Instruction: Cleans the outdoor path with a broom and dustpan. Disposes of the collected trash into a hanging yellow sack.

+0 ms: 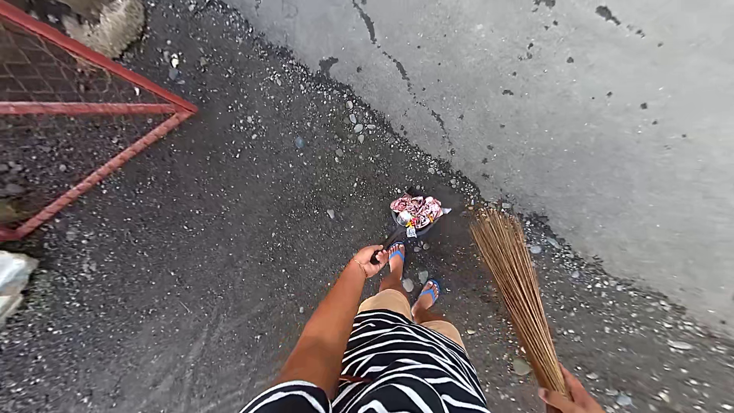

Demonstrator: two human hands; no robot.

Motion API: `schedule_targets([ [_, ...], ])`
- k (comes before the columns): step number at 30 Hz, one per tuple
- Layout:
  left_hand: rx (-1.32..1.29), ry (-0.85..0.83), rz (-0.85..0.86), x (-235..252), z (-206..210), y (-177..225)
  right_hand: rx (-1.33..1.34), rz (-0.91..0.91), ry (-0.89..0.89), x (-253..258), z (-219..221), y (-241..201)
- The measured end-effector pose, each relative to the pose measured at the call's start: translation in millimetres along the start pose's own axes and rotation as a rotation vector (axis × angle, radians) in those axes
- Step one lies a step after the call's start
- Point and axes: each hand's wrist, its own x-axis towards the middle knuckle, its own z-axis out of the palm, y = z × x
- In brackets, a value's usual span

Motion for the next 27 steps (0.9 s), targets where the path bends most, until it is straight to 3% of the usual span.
schedule_targets([
  [6, -0.310, -0.115, 0.053, -30, -70, -49, -0.009, -0.006, -0.040, 27, -29, 26],
  [15, -0.278, 0.071, 0.102, -61, -166, -79, -0.095, -0.066, -0.043, 57, -14, 51],
  [22, -0.179, 0.252, 0.059, -30, -224, -84, -0.008, -0.045, -0.007, 64, 26, 43],
  [27, -0.208, 0.272, 0.017, 20, -247, -84, -0.302, -0.111, 0.082, 118, 71, 16],
])
